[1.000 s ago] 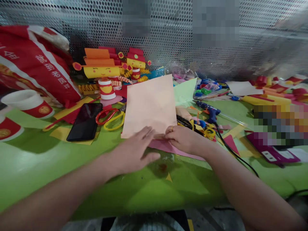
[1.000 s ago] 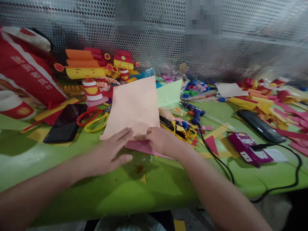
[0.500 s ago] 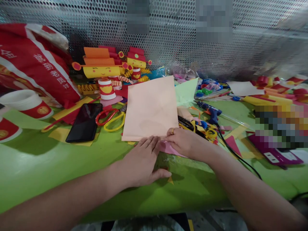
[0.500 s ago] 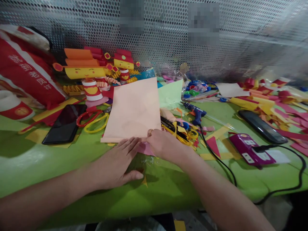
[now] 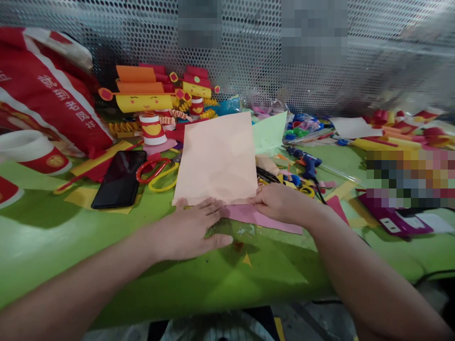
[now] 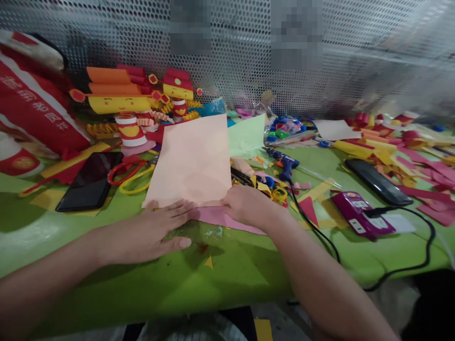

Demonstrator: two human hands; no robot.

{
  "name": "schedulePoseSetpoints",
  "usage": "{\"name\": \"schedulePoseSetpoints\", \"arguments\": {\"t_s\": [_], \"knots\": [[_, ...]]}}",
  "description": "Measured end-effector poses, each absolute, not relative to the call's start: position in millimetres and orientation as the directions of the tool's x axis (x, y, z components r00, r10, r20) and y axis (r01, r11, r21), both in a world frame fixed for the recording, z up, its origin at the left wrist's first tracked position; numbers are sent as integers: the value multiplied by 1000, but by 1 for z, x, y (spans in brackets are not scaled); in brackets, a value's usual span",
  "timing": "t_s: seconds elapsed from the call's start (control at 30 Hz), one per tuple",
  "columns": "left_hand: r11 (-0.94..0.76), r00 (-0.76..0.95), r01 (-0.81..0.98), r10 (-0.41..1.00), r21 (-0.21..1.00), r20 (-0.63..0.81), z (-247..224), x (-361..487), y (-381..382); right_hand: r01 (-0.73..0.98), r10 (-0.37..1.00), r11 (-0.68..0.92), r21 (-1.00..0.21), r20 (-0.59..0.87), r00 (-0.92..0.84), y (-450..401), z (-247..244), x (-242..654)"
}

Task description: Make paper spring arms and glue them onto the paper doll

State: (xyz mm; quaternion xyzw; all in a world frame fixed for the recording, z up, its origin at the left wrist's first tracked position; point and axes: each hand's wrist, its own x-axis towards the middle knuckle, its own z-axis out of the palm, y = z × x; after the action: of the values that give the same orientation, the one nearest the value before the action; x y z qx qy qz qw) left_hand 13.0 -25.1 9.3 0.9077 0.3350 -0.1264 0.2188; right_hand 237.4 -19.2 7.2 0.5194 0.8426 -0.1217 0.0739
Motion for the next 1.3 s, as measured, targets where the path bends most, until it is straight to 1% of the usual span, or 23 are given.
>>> {"name": "schedulePoseSetpoints", "arguments": {"t_s": [0.1, 0.27, 0.4, 0.57, 0.67, 0.73, 0.8, 0.87, 0.97, 1.07, 1.2, 1.3], "knots": [[-676, 738, 671, 569, 305, -364, 9, 15, -26, 909, 885, 414, -44, -214, -414, -20, 7, 236], [-687, 714, 691, 601, 225, -358, 4, 14, -32, 839, 839, 539, -72, -47, -543, -17, -2, 228], [-714, 729, 678, 624, 173, -283, -5, 12, -35, 825, 823, 565, -12, -61, -564, -12, -11, 221], [-741, 763, 646, 636, 184, -117, -14, 14, -28, 796, 797, 604, 35, -11, -604, -10, -17, 219], [-754, 771, 631, 635, 182, -43, -16, 15, -21, 816, 819, 574, 69, -51, -572, -12, -15, 217], [-758, 766, 635, 642, 147, 5, -16, 15, -16, 833, 836, 548, 78, -79, -543, -13, -13, 216], [-752, 754, 653, 657, 86, 21, -15, 13, -13, 846, 849, 528, 72, -79, -523, -12, -14, 216], [-740, 740, 672, 672, 30, -9, -14, 11, -9, 855, 856, 516, 58, -60, -513, -11, -15, 217], [-710, 709, 704, 704, -7, -49, -13, 7, -5, 864, 864, 503, 32, -43, -501, -10, -16, 219], [-690, 689, 723, 724, -37, -43, -12, 6, -4, 868, 867, 496, -10, -56, -495, -11, -14, 219], [-673, 673, 739, 740, -19, -12, -11, 7, -4, 877, 875, 476, -63, -68, -479, -11, -12, 220], [-632, 631, 775, 775, 6, -30, -8, 8, -4, 873, 869, 481, -88, -85, -487, -11, -10, 220]]}}
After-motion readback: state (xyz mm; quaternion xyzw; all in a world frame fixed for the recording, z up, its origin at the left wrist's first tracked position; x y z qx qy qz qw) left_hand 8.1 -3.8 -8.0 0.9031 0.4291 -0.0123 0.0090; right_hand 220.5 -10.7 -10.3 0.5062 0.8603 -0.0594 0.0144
